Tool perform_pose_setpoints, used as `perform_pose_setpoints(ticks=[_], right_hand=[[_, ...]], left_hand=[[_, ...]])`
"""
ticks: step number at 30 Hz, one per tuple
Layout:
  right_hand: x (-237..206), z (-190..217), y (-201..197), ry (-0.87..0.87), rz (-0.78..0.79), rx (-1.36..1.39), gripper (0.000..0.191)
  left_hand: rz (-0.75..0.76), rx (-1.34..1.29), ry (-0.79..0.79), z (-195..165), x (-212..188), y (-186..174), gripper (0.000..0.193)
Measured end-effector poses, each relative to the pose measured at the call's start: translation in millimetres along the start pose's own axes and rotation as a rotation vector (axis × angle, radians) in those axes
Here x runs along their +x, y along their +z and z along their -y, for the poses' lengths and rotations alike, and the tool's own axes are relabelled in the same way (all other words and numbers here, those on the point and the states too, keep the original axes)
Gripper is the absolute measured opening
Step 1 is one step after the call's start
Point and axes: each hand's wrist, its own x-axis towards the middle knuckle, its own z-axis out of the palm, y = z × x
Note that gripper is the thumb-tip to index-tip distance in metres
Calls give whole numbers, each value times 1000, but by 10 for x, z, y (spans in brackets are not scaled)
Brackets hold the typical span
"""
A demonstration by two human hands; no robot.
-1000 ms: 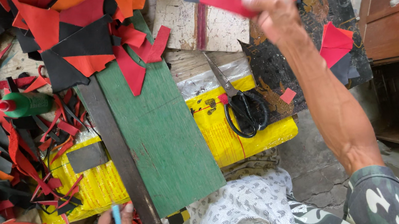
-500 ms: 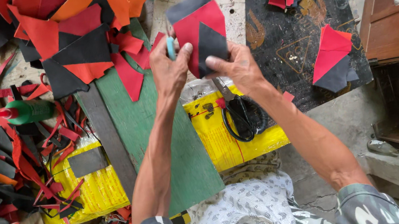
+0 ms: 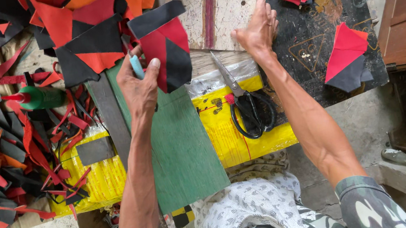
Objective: The person uses a utility knife and a metal ruler to cut red and black material into triangular pieces on a green cutting board. They repeatedly align the ruler, cut along its edge, and set the finished pieces aside on the work surface.
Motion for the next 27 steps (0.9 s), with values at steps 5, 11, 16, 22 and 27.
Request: perform_pose_setpoints(ticks=[5, 11, 16, 22, 27], right_hand=[[-122, -56, -656, -397, -134, 713, 30], [-877, 249, -1136, -117, 345, 1317, 39], [-1610, 765, -265, 58, 827, 1167, 52], [-1839, 712, -160, -244, 539, 747, 61], [-1927, 736, -31, -267, 539, 961, 58]], left_hand=[[-164, 43, -65, -347, -308, -565, 39], [-206, -412, -66, -958, -729, -1418, 38], [-117, -403, -228, -925, -868, -1253, 43], [-59, -413, -343, -858, -1011, -1173, 41], [-101, -4, 35, -745, -1124, -1290, 38]])
